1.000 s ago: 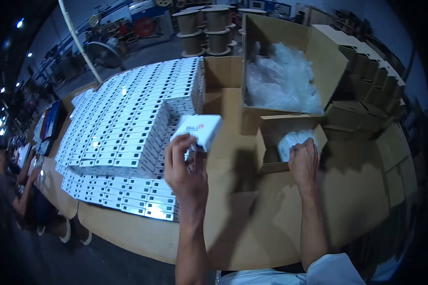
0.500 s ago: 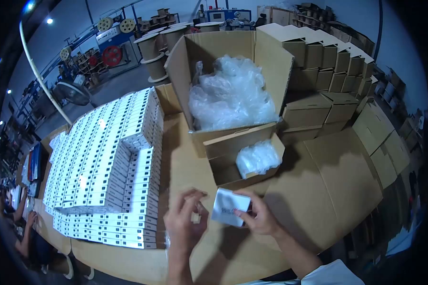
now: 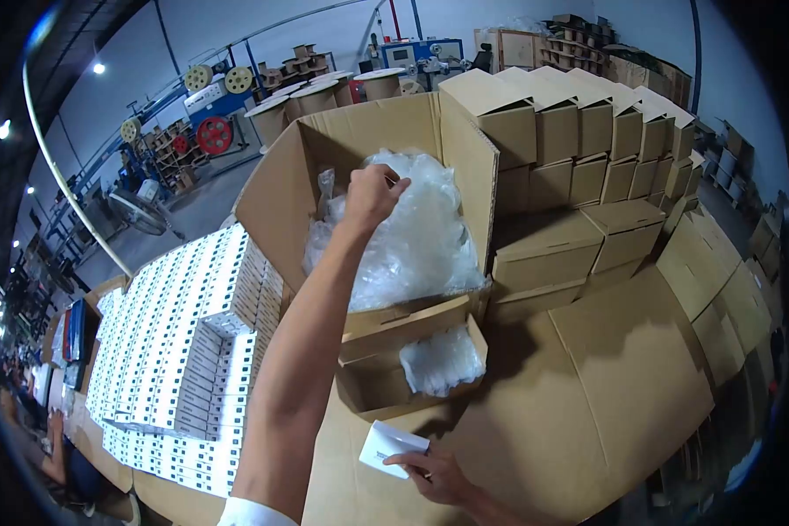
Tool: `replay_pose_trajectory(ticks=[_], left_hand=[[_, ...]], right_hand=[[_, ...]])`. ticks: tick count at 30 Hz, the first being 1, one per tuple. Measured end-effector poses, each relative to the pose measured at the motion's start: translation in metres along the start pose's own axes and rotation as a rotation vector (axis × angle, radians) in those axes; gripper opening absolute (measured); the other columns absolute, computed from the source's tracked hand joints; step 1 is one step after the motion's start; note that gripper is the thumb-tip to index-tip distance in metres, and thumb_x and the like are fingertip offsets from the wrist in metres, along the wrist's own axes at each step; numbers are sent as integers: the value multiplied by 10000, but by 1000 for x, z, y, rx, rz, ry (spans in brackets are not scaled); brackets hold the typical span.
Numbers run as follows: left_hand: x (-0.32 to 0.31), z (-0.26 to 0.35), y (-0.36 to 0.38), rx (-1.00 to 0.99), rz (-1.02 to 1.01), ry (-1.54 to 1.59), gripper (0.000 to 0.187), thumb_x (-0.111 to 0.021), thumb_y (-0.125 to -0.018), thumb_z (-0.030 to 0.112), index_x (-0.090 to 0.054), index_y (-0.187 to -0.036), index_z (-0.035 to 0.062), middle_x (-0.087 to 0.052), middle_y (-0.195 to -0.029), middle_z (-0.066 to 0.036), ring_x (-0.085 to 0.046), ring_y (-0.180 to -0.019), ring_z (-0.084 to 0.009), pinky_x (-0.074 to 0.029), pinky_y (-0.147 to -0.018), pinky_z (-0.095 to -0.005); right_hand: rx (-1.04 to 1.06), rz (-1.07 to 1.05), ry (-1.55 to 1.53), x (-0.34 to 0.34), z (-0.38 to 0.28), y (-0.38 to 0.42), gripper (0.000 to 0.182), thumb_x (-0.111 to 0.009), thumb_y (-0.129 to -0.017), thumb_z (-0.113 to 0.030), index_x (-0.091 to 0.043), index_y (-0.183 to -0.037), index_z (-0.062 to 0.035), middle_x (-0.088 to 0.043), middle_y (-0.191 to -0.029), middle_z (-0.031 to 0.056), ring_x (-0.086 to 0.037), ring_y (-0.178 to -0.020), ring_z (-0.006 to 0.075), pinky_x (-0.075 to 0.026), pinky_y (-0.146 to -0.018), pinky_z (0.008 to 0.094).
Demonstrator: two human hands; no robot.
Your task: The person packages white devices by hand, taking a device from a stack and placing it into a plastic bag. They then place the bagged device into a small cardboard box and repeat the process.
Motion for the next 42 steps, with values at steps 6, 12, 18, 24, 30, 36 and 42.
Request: replay_pose_trajectory(ticks=[6, 12, 18, 24, 30, 36, 42], left_hand=[[-26, 20, -36, -72, 158, -131, 252, -807, -805, 251, -760, -896, 21, -693, -1047, -207, -684, -951, -342, -535, -850, -424], [6, -6, -67, -8, 287, 97, 164, -745, -848, 154, -713, -931, 16, -732, -855, -172, -735, -794, -289, -558, -750, -376], [71, 12, -58, -86, 383, 28, 224, -773, -826, 94, -612, -955, 7, -731, -850, -157, -739, -804, -263, -557, -726, -366], [81, -6, -39, 109, 322, 612, 257, -724, -886, 53, -648, -1123, -10, -716, -921, -94, -703, -799, -191, -569, -734, -327], [125, 53, 106, 212, 87, 1098, 223, -611, -986, 58, -602, -1188, -37, -691, -990, -66, -671, -839, -140, -560, -768, -286], [130, 74, 286, 398, 145, 1327, 212, -559, -976, -6, -541, -1187, -13, -652, -1092, -81, -642, -963, -119, -534, -836, -272], [94, 74, 386, 551, -2, 1325, 350, -581, -930, -35, -466, -1256, 16, -624, -1065, -53, -607, -895, -87, -500, -761, -224]], right_hand=[[-5, 61, -55, 0, -6, 0, 242, -654, -859, 48, -750, -1040, -80, -747, -1020, 138, -712, -899, 243, -546, -773, 341], [88, 130, -103, 13, -25, -2, 231, -625, -870, 76, -742, -1011, -64, -752, -928, 112, -710, -769, 243, -548, -676, 338], [134, 150, -69, 10, -30, 0, 222, -629, -882, 60, -740, -1021, -72, -758, -947, 112, -735, -832, 231, -570, -702, 333], [161, 90, -101, 15, -16, 3, 385, -661, -844, 58, -750, -1125, -189, -710, -960, 131, -669, -843, 246, -550, -693, 343], [303, 275, -185, 75, -55, 1, 236, -625, -762, -28, -775, -942, -62, -730, -849, 112, -652, -642, 197, -520, -602, 308], [243, 655, 141, 129, -115, 9, 306, -780, -766, -96, -727, -1062, -40, -725, -1021, 142, -672, -941, 261, -537, -789, 356], [368, 584, 525, 92, -141, -12, 445, -882, -691, -132, -712, -1097, -68, -728, -1058, 98, -650, -989, 306, -525, -888, 399]])
Point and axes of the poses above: each hand's wrist, its own y-axis away from the middle knuckle, its own x-axis out of the back of the hand, z = x × y, the point moved 8 cm from there along -y, towards the middle knuckle
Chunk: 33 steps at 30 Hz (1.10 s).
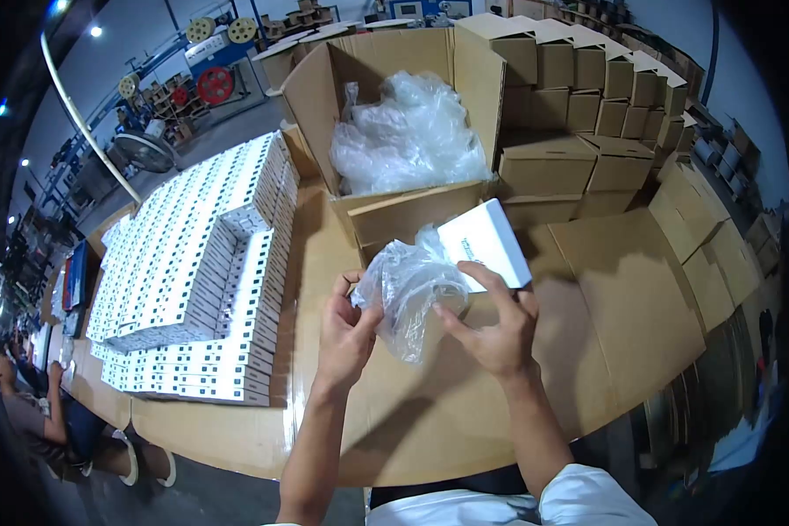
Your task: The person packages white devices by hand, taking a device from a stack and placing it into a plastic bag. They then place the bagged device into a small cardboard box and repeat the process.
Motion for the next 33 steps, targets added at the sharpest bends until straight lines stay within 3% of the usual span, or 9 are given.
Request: replay_pose_trajectory(ticks=[6, 12, 13, 18, 22, 24, 27, 31, 33], left_hand=[[14, -25, 9, 33, -48, -110, 405, -566, -917, -31, -452, -1303, 11, -624, -1125, -67, -595, -923, -78, -495, -769, -218], [51, -66, -2, 161, 121, -84, 218, -605, -974, 91, -580, -1173, 6, -684, -958, -33, -620, -771, -64, -502, -671, -223], [51, -63, 1, 198, 204, 75, 145, -623, -981, 116, -603, -1090, 23, -671, -818, -12, -621, -684, -73, -507, -618, -239], [74, -76, 8, 300, 210, 262, 135, -617, -969, 96, -555, -1078, 45, -638, -821, -22, -604, -624, -70, -510, -522, -216], [68, -70, 11, 335, 236, 237, 274, -620, -953, 72, -495, -1195, 43, -659, -933, -61, -637, -678, -108, -556, -565, -262], [64, -65, 16, 381, 261, 224, 281, -623, -950, 67, -496, -1200, 43, -663, -946, -68, -644, -698, -108, -561, -576, -266], [57, -74, 18, 414, 110, 134, 299, -624, -952, 64, -491, -1217, 32, -653, -813, -27, -558, -508, -52, -458, -431, -200], [47, -91, 25, 523, -63, 126, 296, -615, -939, 35, -507, -1214, 27, -618, -701, 19, -441, -374, -24, -327, -333, -171], [43, -94, 29, 575, -181, 100, 293, -586, -939, 42, -525, -1226, 24, -654, -815, -18, -544, -497, -39, -393, -411, -164]], right_hand=[[-29, -59, -12, -30, 10, 29, 253, -811, -759, -23, -714, -990, -61, -702, -964, 114, -625, -886, 290, -522, -781, 388], [-123, -145, -115, -43, 18, 42, 155, -772, -791, 3, -706, -920, -52, -680, -871, 103, -622, -840, 272, -502, -731, 369], [-137, -142, -113, -40, 20, 44, 137, -766, -800, 3, -710, -916, -42, -687, -881, 105, -632, -844, 263, -502, -733, 356], [-206, -207, -301, -42, 36, 57, 120, -696, -832, 48, -689, -949, 23, -676, -958, 106, -630, -843, 191, -502, -738, 331], [-140, -168, -476, -30, 23, 37, 345, -720, -759, -24, -721, -1101, -72, -724, -1024, 123, -660, -918, 289, -507, -850, 369], [-35, -238, -290, -32, 19, 40, 547, -779, -699, -25, -685, -1235, -83, -700, -1171, 116, -621, -1096, 309, -504, -951, 392], [159, -278, -39, -42, 8, 42, 724, -882, -623, -64, -653, -1310, -85, -661, -1271, 95, -517, -1269, 327, -485, -1027, 424], [-79, -358, -260, -50, 19, 45, 688, -893, -629, -80, -682, -1282, -129, -665, -1272, 108, -549, -1240, 319, -489, -1030, 431], [-19, -380, -275, -55, 22, 51, 626, -892, -630, -77, -711, -1227, -132, -673, -1258, 113, -576, -1203, 325, -499, -1011, 428]])
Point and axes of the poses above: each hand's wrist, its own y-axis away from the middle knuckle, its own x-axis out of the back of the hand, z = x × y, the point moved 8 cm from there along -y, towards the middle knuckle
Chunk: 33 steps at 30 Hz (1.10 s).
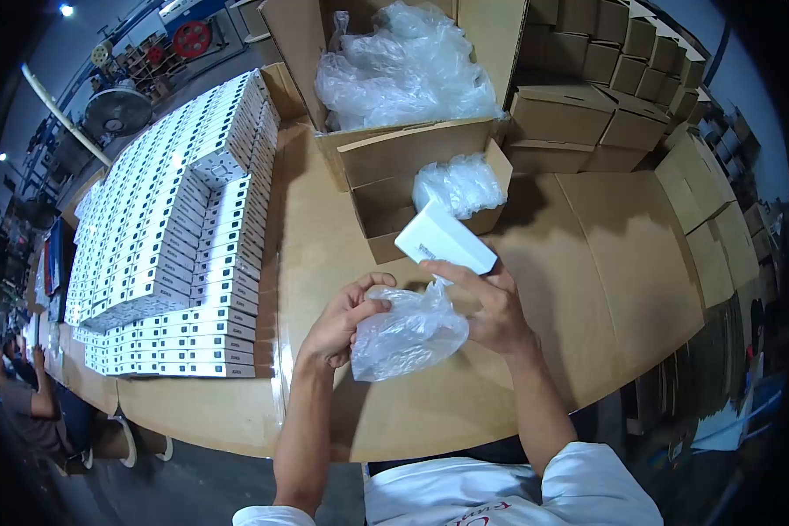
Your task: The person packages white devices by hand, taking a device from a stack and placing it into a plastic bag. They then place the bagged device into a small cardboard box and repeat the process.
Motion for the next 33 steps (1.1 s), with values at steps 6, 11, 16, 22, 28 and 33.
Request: replay_pose_trajectory(ticks=[6, 11, 16, 22, 28, 33], left_hand=[[1, 34, 8, -326, 131, -317, 363, -556, -983, 247, -577, -1263, 16, -639, -1152, -108, -594, -973, -169, -472, -851, -313], [-19, 55, 26, -806, 75, -594, 644, -757, -855, 426, -586, -1284, -24, -636, -1187, -103, -557, -1047, -193, -420, -947, -372], [0, 33, 14, -661, 352, -245, 165, -604, -1025, 139, -658, -1107, 6, -661, -952, 6, -575, -849, -58, -465, -747, -227], [8, 31, 19, -614, 474, -158, 238, -537, -1066, 232, -642, -1105, 22, -617, -935, 20, -529, -857, -44, -444, -756, -222], [14, 49, 34, -871, 704, -233, 243, -477, -1090, 210, -573, -927, 57, -455, -785, 74, -353, -673, -15, -294, -570, -201], [0, 53, 38, -808, 662, -277, 205, -493, -1080, 179, -586, -953, 48, -472, -738, 69, -394, -642, -26, -329, -556, -206]], right_hand=[[-93, 24, -43, 1, 11, 6, 369, -832, -756, -70, -723, -1109, -65, -671, -1082, 162, -630, -1022, 349, -535, -861, 420], [-224, 46, 3, -7, 23, 12, 290, -777, -870, -150, -684, -1077, 32, -623, -1076, 216, -622, -956, 366, -527, -796, 432], [-157, 13, -119, -14, 3, 2, 376, -809, -850, -227, -681, -1030, 77, -643, -1095, 238, -639, -932, 368, -515, -816, 453], [-317, -155, -159, -38, 21, 19, 305, -787, -872, -236, -709, -897, 58, -672, -998, 229, -639, -871, 351, -509, -795, 433], [-379, -414, -285, -42, 16, 18, 289, -774, -890, -248, -731, -888, 38, -681, -927, 186, -638, -825, 294, -505, -749, 392], [-288, -162, -289, -19, 25, 12, 257, -762, -910, -264, -760, -974, -15, -674, -939, 148, -647, -823, 207, -525, -720, 337]])
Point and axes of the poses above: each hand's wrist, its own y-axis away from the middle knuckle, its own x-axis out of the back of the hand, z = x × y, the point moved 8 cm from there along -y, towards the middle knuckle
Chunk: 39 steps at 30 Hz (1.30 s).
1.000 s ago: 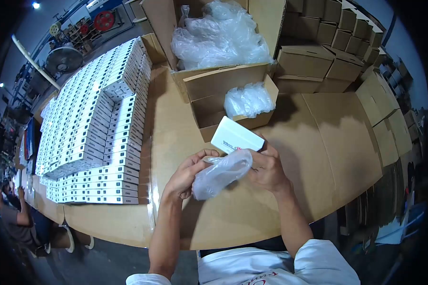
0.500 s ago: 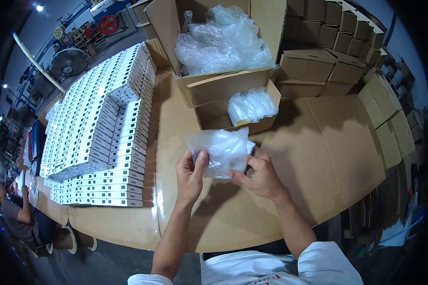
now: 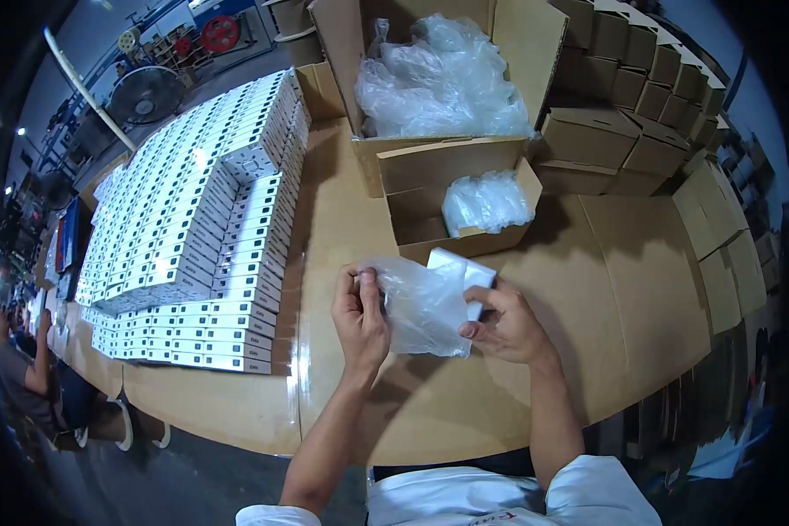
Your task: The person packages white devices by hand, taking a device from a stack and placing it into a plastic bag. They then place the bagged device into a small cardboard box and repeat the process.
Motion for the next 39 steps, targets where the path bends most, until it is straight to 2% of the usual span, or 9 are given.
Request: replay_pose_trajectory(ticks=[4, 12, 16, 22, 26, 27, 31, 36, 39], left_hand=[[-13, -5, 9, -11, -93, -70, 204, -499, -1077, 184, -596, -979, 34, -509, -717, 48, -435, -634, -26, -353, -549, -205], [-14, -14, 8, -2, -58, 52, 187, -463, -1092, 197, -561, -1014, 59, -456, -741, 67, -375, -628, -11, -306, -539, -187], [-11, -11, 10, -20, -58, 18, 184, -443, -1099, 182, -529, -982, 68, -462, -833, 59, -376, -753, -19, -330, -657, -190], [-9, -8, 9, 13, -16, -42, 240, -414, -1110, 222, -514, -947, 78, -441, -834, 65, -359, -761, -24, -315, -659, -192], [-12, -14, 12, 168, -79, 155, 217, -498, -1081, 277, -529, -977, 89, -534, -840, 24, -526, -777, -41, -475, -705, -222], [-16, -15, 9, 123, -157, 282, 229, -678, -980, 165, -539, -1132, 63, -659, -959, -52, -639, -895, -104, -537, -811, -250], [-30, -21, 15, 195, -295, 28, 517, -863, -786, 65, -574, -1208, -7, -687, -1048, -73, -673, -935, -159, -551, -855, -309], [-37, -22, 13, 245, -439, 15, 433, -859, -796, 70, -613, -1144, -8, -704, -1026, -82, -674, -942, -154, -552, -858, -310], [-39, -25, 18, 252, -447, 16, 432, -864, -788, 65, -616, -1136, -2, -704, -1022, -76, -675, -937, -151, -552, -861, -309]], right_hand=[[-284, 158, -336, -8, 27, 6, 295, -750, -932, -202, -712, -1064, 59, -646, -1046, 79, -626, -833, 118, -524, -674, 245], [-209, 511, -591, 5, 28, 14, 206, -733, -931, -85, -684, -1097, 27, -655, -1065, 71, -605, -984, 114, -507, -872, 270], [-249, 294, -460, -12, 20, 6, 189, -709, -958, -127, -693, -997, 57, -646, -1068, 82, -582, -1000, 105, -504, -826, 267], [-228, 303, -298, -15, 25, 10, 220, -690, -976, -168, -716, -964, 50, -649, -982, 57, -579, -926, 109, -490, -792, 272], [-155, 326, -255, -11, 25, 7, 210, -719, -949, -141, -703, -988, 65, -642, -1002, 84, -577, -921, 124, -492, -791, 292], [-208, 399, -299, -8, 24, 10, 188, -738, -928, -115, -706, -999, 56, -634, -1064, 114, -589, -934, 144, -499, -814, 315], [-185, 358, -343, 0, 16, 8, 277, -716, -931, -126, -678, -1142, 48, -611, -1214, 136, -591, -1055, 180, -485, -919, 328], [171, 546, -293, 49, -16, 5, 368, -599, -971, -100, -597, -1307, 50, -607, -1294, 163, -568, -1188, 209, -448, -1024, 346], [137, 614, -187, 67, 10, 18, 362, -517, -1017, -30, -544, -1372, 37, -591, -1320, 168, -586, -1159, 200, -482, -1002, 335]])
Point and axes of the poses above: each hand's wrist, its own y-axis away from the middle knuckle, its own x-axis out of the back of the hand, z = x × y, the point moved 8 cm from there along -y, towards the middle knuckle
